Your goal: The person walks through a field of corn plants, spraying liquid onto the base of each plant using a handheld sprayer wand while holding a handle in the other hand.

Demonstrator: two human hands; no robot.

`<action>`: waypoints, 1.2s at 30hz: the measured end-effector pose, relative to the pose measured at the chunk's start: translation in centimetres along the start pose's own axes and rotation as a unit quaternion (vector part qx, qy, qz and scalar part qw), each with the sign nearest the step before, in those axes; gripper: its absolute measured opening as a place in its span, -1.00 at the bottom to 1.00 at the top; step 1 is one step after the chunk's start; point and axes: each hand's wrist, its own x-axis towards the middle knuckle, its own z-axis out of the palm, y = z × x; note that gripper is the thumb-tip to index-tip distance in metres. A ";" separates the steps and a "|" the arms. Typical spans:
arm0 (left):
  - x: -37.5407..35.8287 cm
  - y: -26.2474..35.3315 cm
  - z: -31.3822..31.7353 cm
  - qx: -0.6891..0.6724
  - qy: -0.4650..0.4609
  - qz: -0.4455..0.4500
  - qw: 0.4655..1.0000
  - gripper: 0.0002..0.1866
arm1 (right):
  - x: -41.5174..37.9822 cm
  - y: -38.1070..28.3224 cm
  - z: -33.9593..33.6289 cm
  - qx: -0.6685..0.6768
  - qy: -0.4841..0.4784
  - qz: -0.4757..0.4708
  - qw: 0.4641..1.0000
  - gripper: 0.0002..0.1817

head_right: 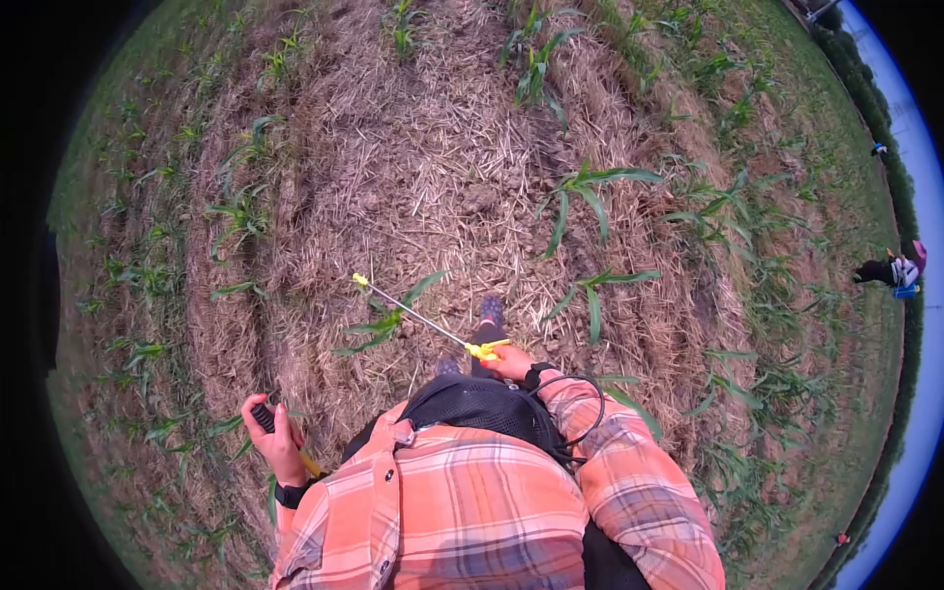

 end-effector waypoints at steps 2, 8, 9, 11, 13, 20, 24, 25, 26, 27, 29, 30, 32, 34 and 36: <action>1.0 0.7 1.0 0.008 0.014 0.003 1.000 -0.77 | 3.5 2.0 0.0 -0.125 -0.019 -0.096 0.987 -0.59; 5.2 2.5 5.1 0.033 0.027 0.030 0.999 -0.77 | 6.6 -0.8 -5.5 -0.080 -0.034 -0.073 0.994 -0.57; 5.9 3.0 6.3 0.035 0.024 0.030 0.999 -0.77 | 8.0 0.3 -6.3 0.000 -0.044 -0.060 0.997 -0.65; 7.4 4.1 8.7 0.049 0.023 0.042 0.998 -0.76 | 9.7 2.0 -8.7 0.077 0.005 -0.001 0.997 -0.73; 8.9 4.5 10.5 0.050 0.020 0.043 0.998 -0.76 | 8.3 0.0 -12.1 0.133 0.049 0.067 0.988 -0.80; 12.2 6.3 16.0 0.049 0.006 0.039 0.998 -0.76 | 10.4 1.8 -22.0 0.291 0.201 0.104 0.930 -0.84; 13.7 6.5 16.9 0.047 0.011 0.034 0.998 -0.77 | 11.1 2.1 -26.4 0.346 0.273 0.103 0.891 -0.85; 14.3 6.8 17.0 0.052 0.011 0.032 0.998 -0.76 | 11.1 1.7 -27.3 0.340 0.297 0.094 0.887 -0.84; 14.9 6.9 17.2 0.057 0.011 0.031 0.998 -0.76 | 11.1 1.3 -28.0 0.342 0.312 0.107 0.880 -0.86; 15.6 6.9 17.3 0.055 0.013 0.030 0.998 -0.76 | 11.3 1.1 -28.8 0.343 0.327 0.120 0.873 -0.87; 17.1 6.8 17.2 0.075 0.006 0.025 0.997 -0.76 | 11.5 0.7 -30.1 0.326 0.360 0.110 0.867 -0.85; 18.0 6.9 17.5 0.075 0.008 0.024 0.997 -0.76 | 11.9 0.6 -30.6 0.339 0.369 0.112 0.858 -0.85; 20.1 7.7 18.5 0.081 0.011 0.025 0.996 -0.76 | 12.5 0.0 -31.0 0.354 0.393 0.104 0.842 -0.87; 23.0 7.2 18.3 0.066 0.005 0.040 0.997 -0.76 | 13.4 -1.8 -31.3 0.340 0.409 0.122 0.838 -0.88; 25.1 7.1 18.1 0.052 0.006 0.058 0.997 -0.77 | 14.2 -3.5 -30.8 0.345 0.414 0.141 0.830 -0.87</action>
